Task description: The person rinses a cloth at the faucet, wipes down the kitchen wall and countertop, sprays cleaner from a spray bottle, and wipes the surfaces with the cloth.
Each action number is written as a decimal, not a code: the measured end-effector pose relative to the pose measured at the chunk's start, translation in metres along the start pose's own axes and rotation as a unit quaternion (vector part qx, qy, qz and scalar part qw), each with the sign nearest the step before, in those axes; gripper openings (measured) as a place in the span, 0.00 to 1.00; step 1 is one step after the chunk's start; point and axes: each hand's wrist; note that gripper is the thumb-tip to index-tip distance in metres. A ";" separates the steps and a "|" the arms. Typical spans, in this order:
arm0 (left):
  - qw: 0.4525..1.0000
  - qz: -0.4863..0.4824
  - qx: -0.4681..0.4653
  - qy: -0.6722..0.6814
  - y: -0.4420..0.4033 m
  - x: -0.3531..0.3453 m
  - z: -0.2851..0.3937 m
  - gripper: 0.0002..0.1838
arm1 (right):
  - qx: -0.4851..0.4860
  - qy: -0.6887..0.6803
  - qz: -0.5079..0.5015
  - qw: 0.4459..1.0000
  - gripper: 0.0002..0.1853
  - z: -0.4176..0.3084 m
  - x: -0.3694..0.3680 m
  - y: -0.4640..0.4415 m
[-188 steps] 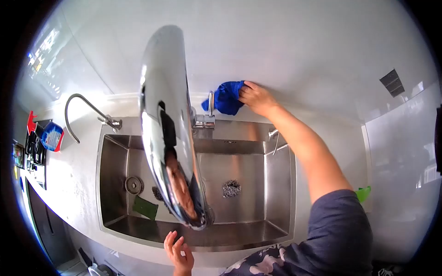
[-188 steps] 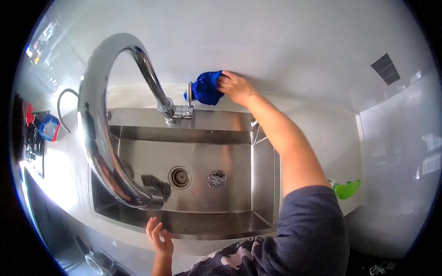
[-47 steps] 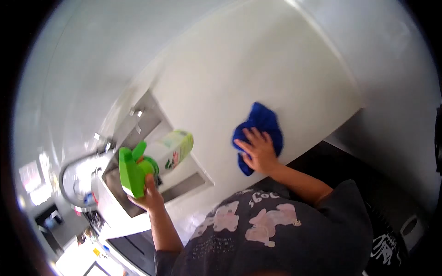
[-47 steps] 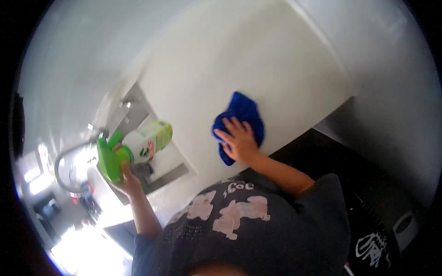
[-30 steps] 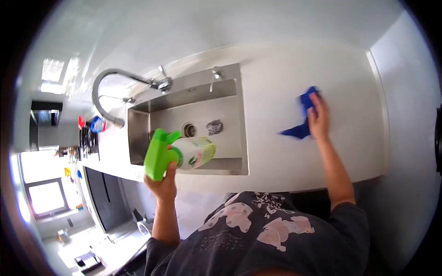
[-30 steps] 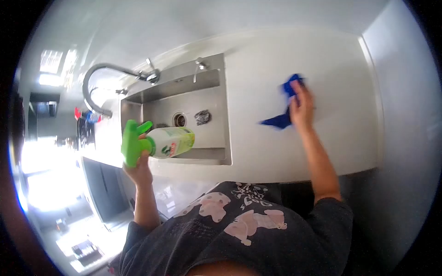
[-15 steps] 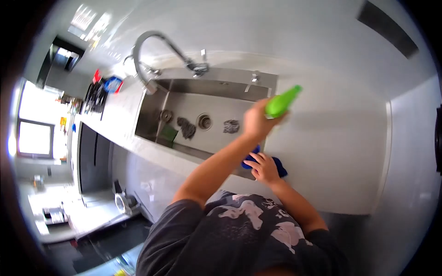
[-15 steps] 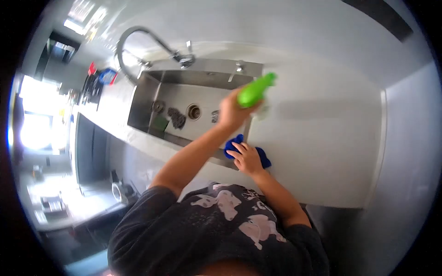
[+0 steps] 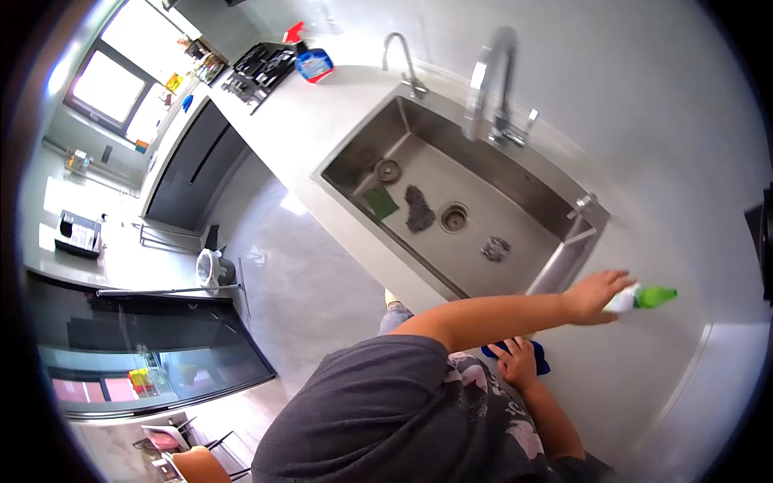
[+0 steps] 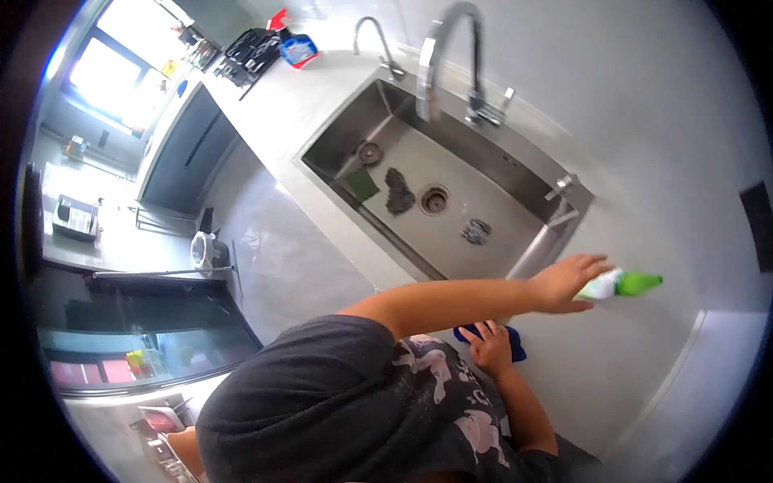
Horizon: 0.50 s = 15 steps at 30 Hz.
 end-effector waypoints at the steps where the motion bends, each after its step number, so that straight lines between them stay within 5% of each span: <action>1: 1.000 -0.006 -0.022 0.009 0.023 0.025 0.000 0.36 | 0.007 -0.011 -0.026 1.000 0.20 -0.008 -0.007 -0.021; 6: 0.998 0.030 -0.007 0.049 0.166 0.171 -0.032 0.20 | 0.031 -0.089 -0.108 0.990 0.18 -0.032 -0.100 -0.147; 8: 0.988 0.044 0.107 0.104 0.236 0.250 -0.050 0.18 | 0.062 -0.087 -0.066 0.992 0.18 -0.065 -0.128 -0.242; 11: 0.970 0.178 0.165 0.002 0.352 0.340 -0.110 0.18 | 0.168 -0.021 -0.023 0.985 0.17 -0.130 -0.158 -0.375; 13: 0.924 0.267 0.270 -0.048 0.425 0.401 -0.114 0.17 | 0.209 0.029 -0.087 0.974 0.18 -0.168 -0.186 -0.452; 15: 0.875 0.339 0.336 -0.078 0.482 0.445 -0.106 0.16 | 0.221 -0.027 -0.046 0.974 0.18 -0.195 -0.209 -0.517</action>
Point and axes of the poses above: each hand's wrist, its own y-axis away from the middle knuckle, its own x-axis out of the back of the hand, z = x × y, and after that the axes turned 4 degrees about -z, right-handed
